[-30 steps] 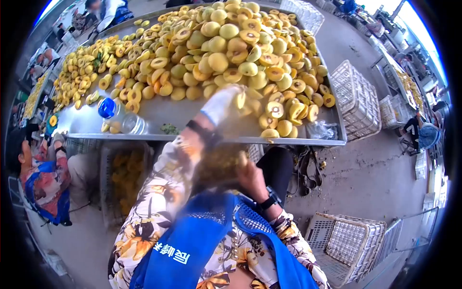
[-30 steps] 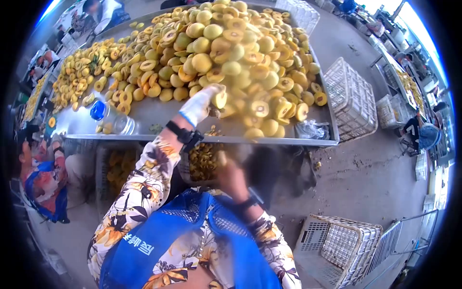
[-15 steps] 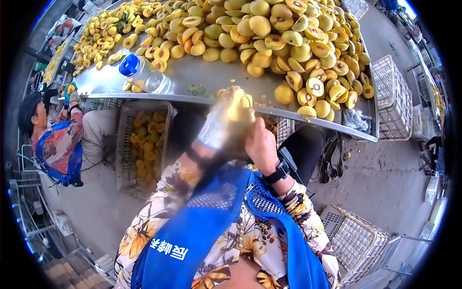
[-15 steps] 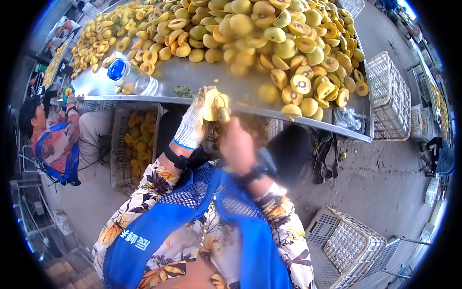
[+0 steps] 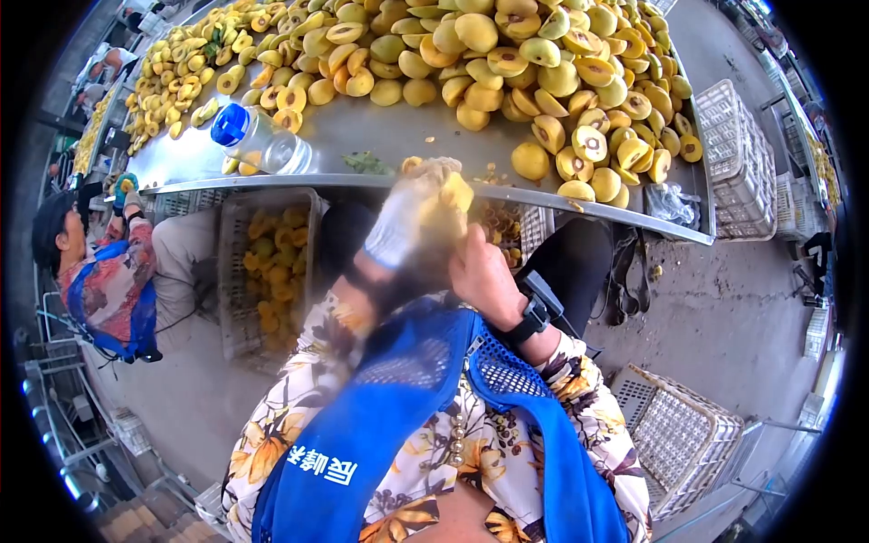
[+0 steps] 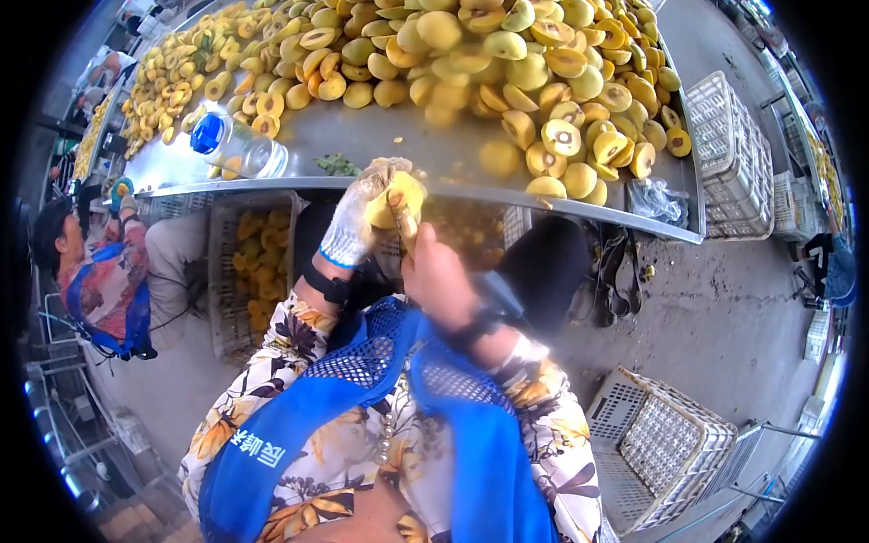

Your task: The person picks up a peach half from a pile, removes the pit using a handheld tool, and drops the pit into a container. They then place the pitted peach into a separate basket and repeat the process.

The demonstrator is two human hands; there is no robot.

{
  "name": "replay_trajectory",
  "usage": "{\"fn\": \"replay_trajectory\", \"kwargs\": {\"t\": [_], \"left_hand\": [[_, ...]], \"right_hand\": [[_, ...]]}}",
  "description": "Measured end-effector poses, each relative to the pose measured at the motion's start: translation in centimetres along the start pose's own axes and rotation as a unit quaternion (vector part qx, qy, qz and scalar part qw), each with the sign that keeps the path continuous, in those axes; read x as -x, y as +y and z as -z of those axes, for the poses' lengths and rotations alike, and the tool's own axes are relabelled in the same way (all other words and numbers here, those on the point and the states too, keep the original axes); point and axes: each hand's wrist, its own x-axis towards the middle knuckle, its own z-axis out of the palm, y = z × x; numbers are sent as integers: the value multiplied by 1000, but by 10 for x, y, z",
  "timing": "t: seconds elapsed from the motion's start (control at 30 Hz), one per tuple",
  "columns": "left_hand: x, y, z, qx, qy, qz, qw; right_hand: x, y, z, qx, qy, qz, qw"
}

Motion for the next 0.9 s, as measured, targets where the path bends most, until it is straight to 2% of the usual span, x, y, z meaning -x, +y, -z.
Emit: {"fn": "replay_trajectory", "kwargs": {"t": [0.07,0.1,0.2,0.23,0.3,0.37,0.47,0.5,0.53,0.57,0.6,0.67,0.7,0.8,0.9], "left_hand": [[-1,7,19,-75,-65,22,995],[-5,7,27,-10,-68,72,995],[-9,6,23,37,-47,135,989],[-7,5,14,-97,31,64,993],[1,1,2,-282,100,-16,954],[1,-1,-2,-304,154,-37,939],[4,-4,-4,-85,228,8,970],[2,-11,16,18,172,54,983],[-1,-19,32,-138,130,-17,982],[-3,-28,45,-290,84,-86,950],[-3,-31,44,-295,96,-81,947],[-4,-36,39,-304,118,-69,943],[-6,-35,30,-330,144,-95,928],[-5,-40,40,-321,136,-96,932],[-10,-37,43,-278,101,-89,951]], "right_hand": [[2,4,-3,-5,-26,9,1000],[2,5,-3,-14,-24,-7,1000],[-1,5,-4,-36,-11,-51,998],[-2,4,-2,-40,-3,-65,997],[-3,0,-2,-60,13,-99,993],[-5,2,-6,-113,8,-84,990],[-6,16,-23,-144,17,-26,989],[-8,18,-26,-147,29,1,989],[-8,16,-26,-195,-14,-58,979],[-8,9,-21,-241,-56,-118,962],[-9,1,-18,-286,-96,-177,937],[-8,-14,-11,-358,-102,-213,903],[-7,-17,-11,-394,-105,-231,883],[-7,-11,-14,-408,-101,-213,882],[-6,4,-31,-202,-42,-157,966]]}}
